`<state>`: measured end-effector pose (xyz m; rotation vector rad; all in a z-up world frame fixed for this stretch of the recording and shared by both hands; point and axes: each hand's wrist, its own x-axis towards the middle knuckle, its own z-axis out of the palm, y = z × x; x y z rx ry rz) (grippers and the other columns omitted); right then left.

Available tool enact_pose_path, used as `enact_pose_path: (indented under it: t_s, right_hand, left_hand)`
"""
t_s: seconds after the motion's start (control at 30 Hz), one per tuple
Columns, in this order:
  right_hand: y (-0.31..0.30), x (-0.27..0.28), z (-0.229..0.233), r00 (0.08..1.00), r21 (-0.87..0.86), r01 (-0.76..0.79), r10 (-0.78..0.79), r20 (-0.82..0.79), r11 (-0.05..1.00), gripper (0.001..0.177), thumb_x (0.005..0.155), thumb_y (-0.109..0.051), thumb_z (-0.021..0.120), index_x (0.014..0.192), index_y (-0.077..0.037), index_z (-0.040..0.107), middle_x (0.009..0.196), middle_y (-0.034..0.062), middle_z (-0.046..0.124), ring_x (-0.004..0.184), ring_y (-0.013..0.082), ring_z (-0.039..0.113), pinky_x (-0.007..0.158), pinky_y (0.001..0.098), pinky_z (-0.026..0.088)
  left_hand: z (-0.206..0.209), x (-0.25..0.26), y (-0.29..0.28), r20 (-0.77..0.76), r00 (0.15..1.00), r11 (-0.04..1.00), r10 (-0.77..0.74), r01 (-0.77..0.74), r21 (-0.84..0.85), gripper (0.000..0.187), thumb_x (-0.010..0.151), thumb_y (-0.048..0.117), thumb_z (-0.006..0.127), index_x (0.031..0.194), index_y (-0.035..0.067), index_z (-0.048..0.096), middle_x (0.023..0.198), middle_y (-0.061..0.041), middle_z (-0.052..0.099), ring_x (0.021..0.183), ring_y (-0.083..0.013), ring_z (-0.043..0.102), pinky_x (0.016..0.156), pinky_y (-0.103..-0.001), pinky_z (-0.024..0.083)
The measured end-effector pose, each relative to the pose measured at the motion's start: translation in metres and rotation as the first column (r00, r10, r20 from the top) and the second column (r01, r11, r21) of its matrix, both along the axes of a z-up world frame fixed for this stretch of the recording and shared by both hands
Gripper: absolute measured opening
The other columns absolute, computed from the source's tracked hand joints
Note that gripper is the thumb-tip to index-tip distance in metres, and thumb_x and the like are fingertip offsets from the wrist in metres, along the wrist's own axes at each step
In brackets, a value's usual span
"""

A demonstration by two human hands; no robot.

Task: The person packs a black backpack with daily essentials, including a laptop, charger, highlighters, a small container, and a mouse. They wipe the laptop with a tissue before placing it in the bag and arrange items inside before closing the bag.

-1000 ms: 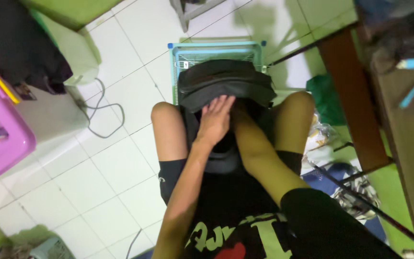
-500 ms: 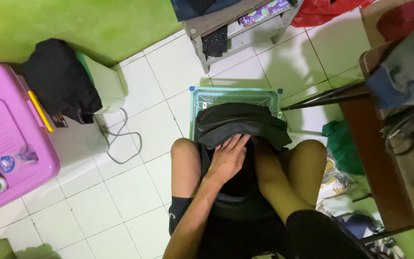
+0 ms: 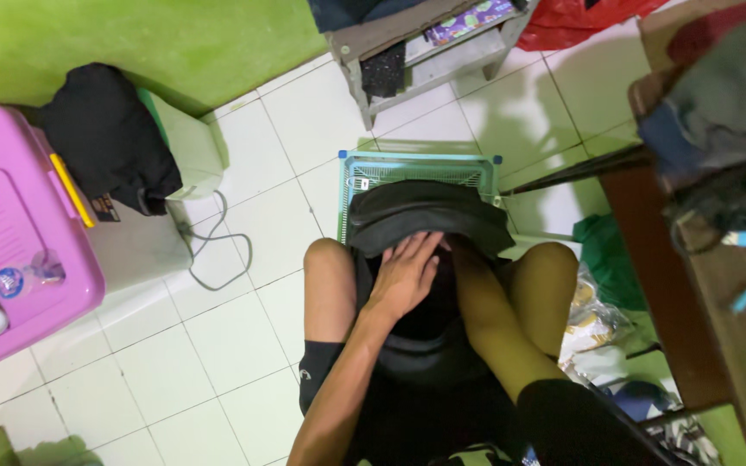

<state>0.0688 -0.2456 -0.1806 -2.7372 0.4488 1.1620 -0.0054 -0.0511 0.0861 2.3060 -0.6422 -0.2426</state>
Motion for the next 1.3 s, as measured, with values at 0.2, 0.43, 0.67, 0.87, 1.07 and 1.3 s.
enact_pose_path:
  t_s: [0.2,0.43,0.67,0.87,1.07,1.3]
  right_hand:
    - [0.001,-0.015,0.005,0.997,0.084,-0.044,0.039,0.063,0.995,0.048,0.097,-0.018,0.07,0.141,-0.005,0.058,0.13,0.0151,0.068,0.117,0.0259,0.062,0.104,0.037,0.05]
    - [0.006,-0.063,0.082,0.988,0.582,-0.148,0.091,0.127,0.8,0.049,0.097,-0.017,0.072,0.142,-0.004,0.056,0.13,0.0146,0.068,0.117,0.0245,0.062,0.104,0.0359,0.05]
    - [-0.017,-0.133,0.331,0.915,0.874,-0.402,0.094,0.391,0.273,0.051,0.098,-0.017,0.073,0.144,-0.004,0.055,0.13,0.0141,0.068,0.117,0.023,0.062,0.104,0.0349,0.049]
    - [-0.007,-0.17,0.436,0.87,0.765,-0.403,-0.05,0.491,0.503,0.041,0.095,-0.025,0.078,0.126,-0.005,0.061,0.093,0.0072,0.057,0.085,0.0159,0.051,0.074,0.0294,0.045]
    - [-0.004,-0.18,0.471,0.798,0.613,-0.505,0.058,0.6,0.608,0.05,0.086,-0.028,0.08,0.127,-0.007,0.061,0.081,0.0024,0.052,0.073,0.0118,0.049,0.065,0.0289,0.044]
    - [-0.025,-0.159,0.472,0.742,0.816,-0.346,-0.397,0.54,0.464,0.051,0.083,-0.003,0.083,0.13,-0.005,0.062,0.098,0.0004,0.06,0.086,0.0073,0.054,0.075,0.0263,0.047]
  left_hand:
    - [-0.005,-0.002,-0.001,0.068,0.997,0.999,0.035,-0.032,-0.037,0.051,0.101,0.025,0.059,0.149,0.012,0.051,0.145,-0.021,0.057,0.135,-0.0412,0.051,0.113,-0.052,0.036]
    - [0.03,-0.007,0.018,-0.357,0.932,0.998,0.06,-0.059,0.013,0.041,0.107,0.038,0.055,0.135,0.011,0.066,0.129,-0.02,0.068,0.124,-0.0401,0.064,0.108,-0.046,0.051]
    - [0.126,-0.067,0.04,0.11,0.993,0.854,0.049,0.016,-0.52,0.033,0.101,0.014,0.069,0.131,0.001,0.068,0.135,-0.018,0.069,0.126,-0.0384,0.064,0.098,-0.043,0.056]
    - [0.16,-0.085,0.02,-0.235,0.969,0.699,0.082,-0.224,-0.679,0.041,0.089,0.008,0.081,0.127,0.005,0.067,0.113,-0.006,0.072,0.099,-0.0123,0.072,0.079,-0.024,0.058]
    - [0.18,-0.093,0.015,0.031,0.995,0.753,0.097,-0.053,-0.656,0.023,0.087,0.005,0.083,0.108,0.002,0.072,0.103,-0.006,0.069,0.084,-0.0124,0.062,0.069,-0.023,0.05]
    - [0.167,-0.063,0.007,-0.355,0.933,0.238,0.057,-0.358,-0.903,0.015,0.1,0.008,0.071,0.112,0.003,0.062,0.105,-0.009,0.073,0.092,-0.0156,0.071,0.074,-0.024,0.056]
